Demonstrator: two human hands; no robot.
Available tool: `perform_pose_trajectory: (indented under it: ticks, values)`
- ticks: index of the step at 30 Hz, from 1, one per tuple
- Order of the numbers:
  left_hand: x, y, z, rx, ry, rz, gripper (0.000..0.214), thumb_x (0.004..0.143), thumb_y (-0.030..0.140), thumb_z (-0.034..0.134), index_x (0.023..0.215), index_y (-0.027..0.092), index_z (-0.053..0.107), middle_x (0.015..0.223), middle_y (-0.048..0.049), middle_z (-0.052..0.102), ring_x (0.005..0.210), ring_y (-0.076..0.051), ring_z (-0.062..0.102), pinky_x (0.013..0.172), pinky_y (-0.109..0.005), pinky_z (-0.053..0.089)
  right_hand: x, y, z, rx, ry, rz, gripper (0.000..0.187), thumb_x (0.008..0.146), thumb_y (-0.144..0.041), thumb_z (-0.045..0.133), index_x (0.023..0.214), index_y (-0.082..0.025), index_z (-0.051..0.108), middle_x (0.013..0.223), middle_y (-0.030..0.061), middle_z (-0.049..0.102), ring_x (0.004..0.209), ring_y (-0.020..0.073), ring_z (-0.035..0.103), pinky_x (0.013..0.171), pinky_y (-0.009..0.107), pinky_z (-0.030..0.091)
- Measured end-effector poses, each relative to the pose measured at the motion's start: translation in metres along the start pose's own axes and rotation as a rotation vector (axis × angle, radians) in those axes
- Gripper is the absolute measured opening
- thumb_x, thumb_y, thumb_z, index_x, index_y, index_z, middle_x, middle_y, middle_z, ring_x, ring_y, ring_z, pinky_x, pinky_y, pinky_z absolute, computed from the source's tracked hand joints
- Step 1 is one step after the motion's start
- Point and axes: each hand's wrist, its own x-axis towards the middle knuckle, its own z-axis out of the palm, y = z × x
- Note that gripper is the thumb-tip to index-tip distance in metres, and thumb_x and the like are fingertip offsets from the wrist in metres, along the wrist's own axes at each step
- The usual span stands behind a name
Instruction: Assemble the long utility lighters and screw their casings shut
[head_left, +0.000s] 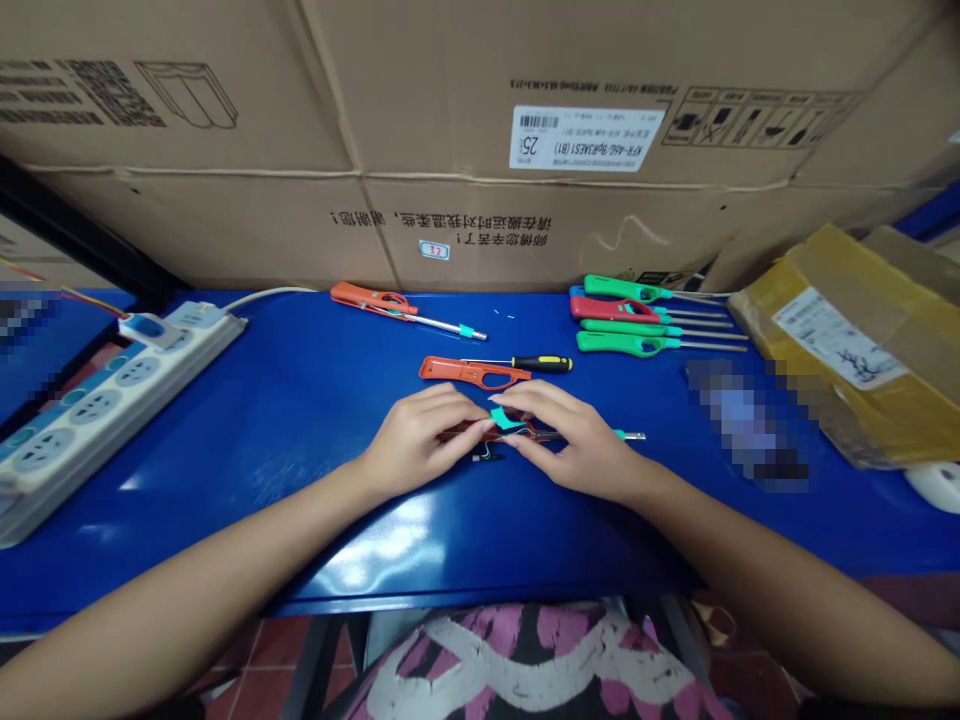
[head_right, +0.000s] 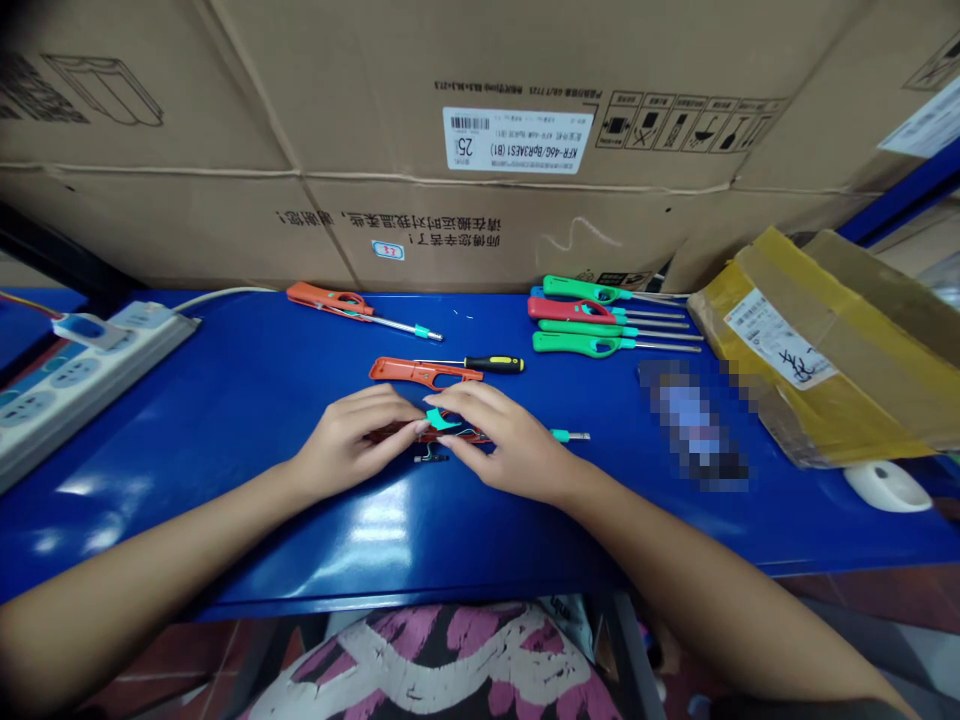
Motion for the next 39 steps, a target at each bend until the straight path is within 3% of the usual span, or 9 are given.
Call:
perform_pose_trajectory:
  ticks: [2,9,13,17,21,28,33,39]
  values:
    - [0.000,-0.001,0.000,-0.005,-0.028,0.002,0.014,0.099,0.023,0.060,0.095,0.016,0.071,0.084,-0.0056,0.074,0.075,-0.016,0.065,0.073,-0.030,0.053,-0.001,0.000,-0.001,-0.058,-0.044,-0.037,0.037,0.097,-0.023,0.060,0.134,-0.022,0.059,0.125,0.0110,0.068,0.120,0.0211,0.063,0.104,0.040,0.054]
    - [0.001,-0.003,-0.002,0.017,-0.096,0.016,0.015,0.099,0.026,0.060,0.097,0.017,0.072,0.085,-0.0051,0.073,0.077,-0.017,0.063,0.075,-0.031,0.050,0.002,-0.003,-0.003,-0.066,-0.061,-0.022,0.025,0.097,-0.024,0.060,0.121,-0.022,0.068,0.109,0.0078,0.074,0.100,0.0192,0.070,0.090,0.035,0.058]
    - [0.002,-0.003,-0.012,0.125,-0.147,0.040,0.020,0.092,0.038,0.069,0.094,0.018,0.071,0.083,-0.0035,0.071,0.077,-0.017,0.061,0.074,-0.032,0.045,0.003,-0.001,-0.006,-0.087,-0.036,-0.012,0.021,0.094,-0.020,0.062,0.114,-0.021,0.069,0.107,0.0065,0.076,0.099,0.0197,0.070,0.090,0.036,0.057]
    - [0.003,-0.004,-0.023,0.184,-0.316,0.104,0.028,0.089,0.047,0.071,0.089,0.019,0.069,0.085,-0.0024,0.069,0.078,-0.017,0.059,0.073,-0.032,0.041,0.001,0.007,-0.009,-0.072,0.002,0.016,0.021,0.091,-0.018,0.064,0.111,-0.023,0.069,0.104,0.0048,0.076,0.097,0.0198,0.069,0.089,0.037,0.056]
    - [0.002,-0.005,-0.022,0.168,-0.418,0.139,0.022,0.095,0.041,0.065,0.099,0.020,0.069,0.091,-0.0034,0.069,0.083,-0.018,0.059,0.075,-0.031,0.040,0.001,0.011,-0.009,-0.063,0.014,0.065,0.018,0.090,-0.019,0.066,0.107,-0.022,0.069,0.101,0.0048,0.075,0.093,0.0190,0.069,0.085,0.035,0.057]
    - [0.000,-0.007,-0.017,0.175,-0.353,0.184,0.015,0.100,0.028,0.057,0.097,0.019,0.068,0.089,-0.0037,0.071,0.081,-0.016,0.061,0.072,-0.030,0.043,0.003,0.014,-0.008,-0.161,0.036,0.094,0.018,0.092,-0.020,0.064,0.109,-0.021,0.070,0.091,0.0050,0.073,0.087,0.0192,0.068,0.081,0.036,0.055]
    - [0.001,-0.007,-0.016,0.053,-0.231,0.028,0.015,0.100,0.027,0.058,0.097,0.018,0.069,0.090,-0.0055,0.071,0.084,-0.017,0.064,0.079,-0.031,0.049,0.002,0.016,-0.008,-0.178,0.002,0.105,0.019,0.092,-0.019,0.062,0.109,-0.021,0.069,0.090,0.0046,0.072,0.085,0.0190,0.067,0.081,0.036,0.053]
    - [-0.001,-0.008,-0.008,-0.046,-0.106,-0.176,0.017,0.101,0.025,0.056,0.091,0.017,0.067,0.084,-0.0032,0.069,0.077,-0.014,0.060,0.071,-0.026,0.047,0.001,0.012,-0.008,-0.166,-0.074,0.110,0.020,0.093,-0.020,0.063,0.112,-0.021,0.067,0.090,0.0025,0.073,0.088,0.0187,0.067,0.086,0.037,0.050]
